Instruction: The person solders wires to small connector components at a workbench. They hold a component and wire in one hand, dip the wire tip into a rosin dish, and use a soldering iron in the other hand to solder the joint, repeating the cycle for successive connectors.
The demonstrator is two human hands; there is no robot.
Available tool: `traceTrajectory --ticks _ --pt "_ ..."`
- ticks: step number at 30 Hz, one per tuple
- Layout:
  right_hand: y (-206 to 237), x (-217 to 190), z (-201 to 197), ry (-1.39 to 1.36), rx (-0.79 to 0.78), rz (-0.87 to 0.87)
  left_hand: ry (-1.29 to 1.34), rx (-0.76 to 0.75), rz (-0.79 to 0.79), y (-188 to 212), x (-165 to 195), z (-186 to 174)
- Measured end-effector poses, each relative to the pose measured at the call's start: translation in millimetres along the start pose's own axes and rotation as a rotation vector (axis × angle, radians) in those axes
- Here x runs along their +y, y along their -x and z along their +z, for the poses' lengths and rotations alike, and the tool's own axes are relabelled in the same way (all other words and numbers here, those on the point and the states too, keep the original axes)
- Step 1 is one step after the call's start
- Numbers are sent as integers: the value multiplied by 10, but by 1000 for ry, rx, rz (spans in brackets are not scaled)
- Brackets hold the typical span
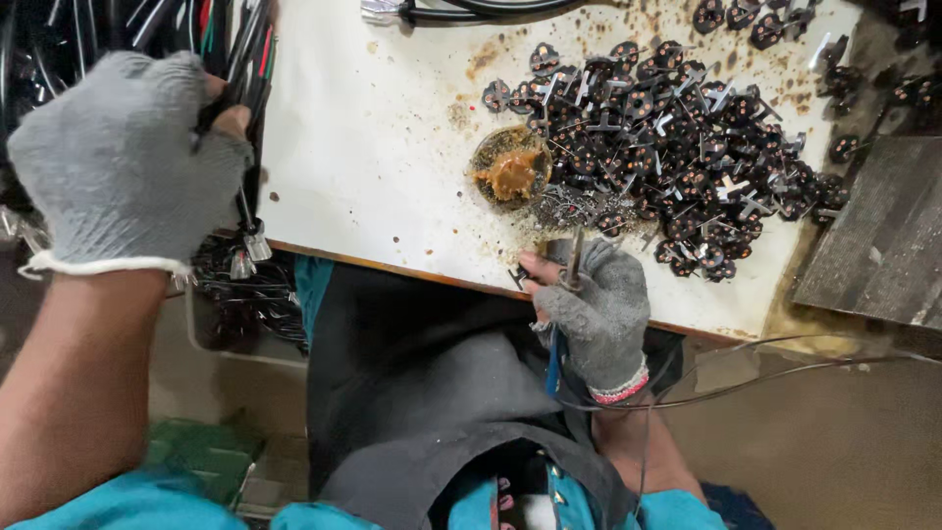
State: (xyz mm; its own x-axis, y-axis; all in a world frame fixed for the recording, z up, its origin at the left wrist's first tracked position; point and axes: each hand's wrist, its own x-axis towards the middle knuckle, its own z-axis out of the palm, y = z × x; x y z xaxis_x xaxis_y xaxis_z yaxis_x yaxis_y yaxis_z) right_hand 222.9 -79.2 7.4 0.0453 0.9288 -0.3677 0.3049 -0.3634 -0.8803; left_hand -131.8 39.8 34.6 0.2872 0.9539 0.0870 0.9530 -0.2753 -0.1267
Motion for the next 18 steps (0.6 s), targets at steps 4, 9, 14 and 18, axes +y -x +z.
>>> traceTrajectory --ticks 4,9,14,18 --pt "-38 -41 61 572 247 -697 446 361 -142 160 148 -408" --pt "64 -144 -27 286 202 -497 1018 51 179 404 727 -384" --pt "333 -179 -197 -101 117 -184 1185 -504 393 637 1252 201" --pt "415 -118 -154 -109 95 -166 1156 -511 416 734 1202 281"
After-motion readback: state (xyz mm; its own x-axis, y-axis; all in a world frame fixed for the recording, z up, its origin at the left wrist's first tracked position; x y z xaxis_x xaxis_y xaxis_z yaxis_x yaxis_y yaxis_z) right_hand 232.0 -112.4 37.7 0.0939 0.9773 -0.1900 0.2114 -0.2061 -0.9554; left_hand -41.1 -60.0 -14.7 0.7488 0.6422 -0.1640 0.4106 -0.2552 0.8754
